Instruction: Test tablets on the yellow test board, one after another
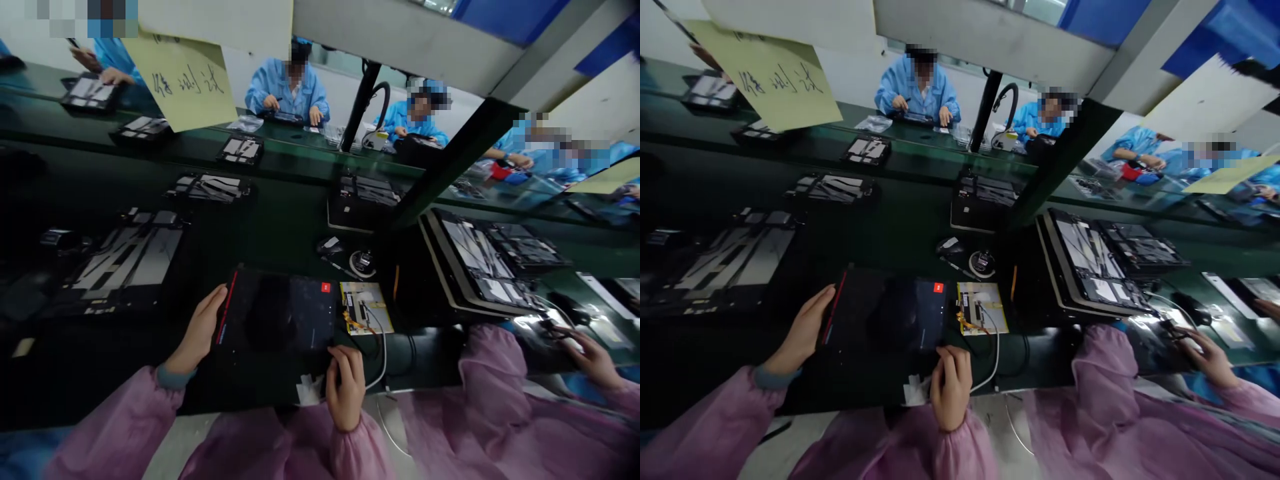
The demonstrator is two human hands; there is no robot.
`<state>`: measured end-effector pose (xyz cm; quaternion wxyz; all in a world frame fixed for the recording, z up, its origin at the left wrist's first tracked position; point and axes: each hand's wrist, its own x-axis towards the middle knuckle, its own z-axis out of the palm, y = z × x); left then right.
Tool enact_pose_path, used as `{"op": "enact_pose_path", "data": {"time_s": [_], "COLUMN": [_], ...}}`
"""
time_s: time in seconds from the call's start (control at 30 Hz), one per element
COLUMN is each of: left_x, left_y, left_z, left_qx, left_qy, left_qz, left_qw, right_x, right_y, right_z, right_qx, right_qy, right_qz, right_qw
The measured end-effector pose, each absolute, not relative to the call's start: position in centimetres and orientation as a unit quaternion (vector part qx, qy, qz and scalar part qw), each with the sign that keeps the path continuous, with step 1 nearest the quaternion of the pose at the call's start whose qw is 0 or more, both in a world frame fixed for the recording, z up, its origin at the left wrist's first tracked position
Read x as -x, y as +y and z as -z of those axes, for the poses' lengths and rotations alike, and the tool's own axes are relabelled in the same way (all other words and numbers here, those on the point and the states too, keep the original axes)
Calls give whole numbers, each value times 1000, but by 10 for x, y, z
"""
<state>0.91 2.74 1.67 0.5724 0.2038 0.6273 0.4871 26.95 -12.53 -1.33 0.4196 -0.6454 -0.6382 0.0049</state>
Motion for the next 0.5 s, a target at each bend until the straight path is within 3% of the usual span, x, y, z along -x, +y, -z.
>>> {"op": "enact_pose_path", "data": {"time_s": [0.5], "left_x": [-7], "left_y": [26], "left_z": [-9], "left_qx": [-194], "left_qy": [632], "left_qz": [-508], "left_qw": [553], "right_x": [-263], "right_y": [-126], "right_z": [15], "right_qx": [641], "right_qy": [-657], "right_qz": [19], "right_qw": [397]}}
